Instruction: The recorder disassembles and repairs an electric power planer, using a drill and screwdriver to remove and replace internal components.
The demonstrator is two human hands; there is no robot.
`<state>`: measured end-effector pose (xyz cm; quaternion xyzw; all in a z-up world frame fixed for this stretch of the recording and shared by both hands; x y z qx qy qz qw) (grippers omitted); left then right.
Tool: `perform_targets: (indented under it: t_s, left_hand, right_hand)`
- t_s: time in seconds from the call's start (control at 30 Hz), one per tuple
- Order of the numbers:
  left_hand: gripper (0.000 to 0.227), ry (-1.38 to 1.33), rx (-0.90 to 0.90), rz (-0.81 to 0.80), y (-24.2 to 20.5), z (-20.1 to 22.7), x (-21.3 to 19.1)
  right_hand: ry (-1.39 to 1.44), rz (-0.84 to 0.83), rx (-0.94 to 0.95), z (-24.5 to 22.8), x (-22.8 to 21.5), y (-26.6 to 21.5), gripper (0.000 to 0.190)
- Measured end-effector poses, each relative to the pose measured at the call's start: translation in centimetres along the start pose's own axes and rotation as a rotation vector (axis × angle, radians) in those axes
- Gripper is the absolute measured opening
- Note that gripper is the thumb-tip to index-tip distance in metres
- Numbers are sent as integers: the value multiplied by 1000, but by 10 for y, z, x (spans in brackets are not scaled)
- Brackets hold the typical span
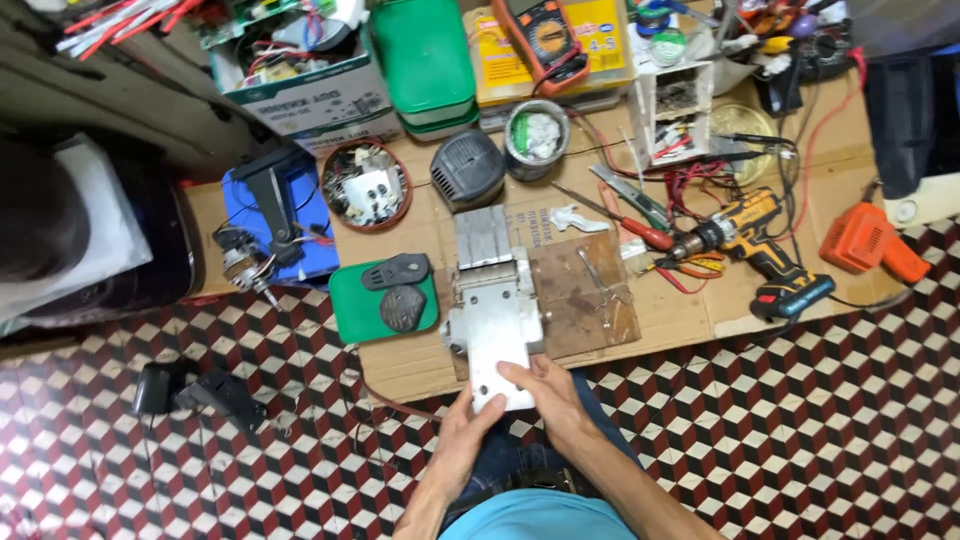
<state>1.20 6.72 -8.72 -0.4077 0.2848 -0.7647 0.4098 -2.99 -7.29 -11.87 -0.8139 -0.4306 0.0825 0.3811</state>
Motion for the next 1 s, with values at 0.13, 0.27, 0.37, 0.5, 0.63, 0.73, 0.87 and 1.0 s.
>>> perform_targets:
  t_s: [0.13,0.27,0.37,0.5,0.63,0.73,0.87,1.0]
  left_hand:
    - [74,52,39,92,7,-13,26]
    - [93,-10,285,27,6,-2,64]
    - [101,245,297,209,3,-3,69]
    - [105,525,302,356,6,-8,76]
    - [105,513,240,347,1,1,83]
    - [106,533,234,345,3,-1,84]
    - [106,529,254,339,4,-2,82]
    - [101,535,283,315,5,7,71]
  right_hand:
    - [87,-96,-2,7,-35,6,50]
    - [204,-183,23,14,-76,12,50]
    - [280,-138,60,17,-91,11,53]
    - [422,-35,91,20,-102,11,64]
    - [455,-41,102,20,-106,11,67]
    - [452,-44,93,23,-111,13,67]
    - [429,-44,78,19,-107,12,66]
    - [387,-25,33,10,-95,3,61]
Point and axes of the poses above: each hand's wrist, its own y-axis towards the middle knuckle, its own x-axis out of the palm, z = x × y, the point moved 7 cm from there along y, towards the middle knuckle, and after that the axes turned 8 degrees about -x, right-handed, at the moved point
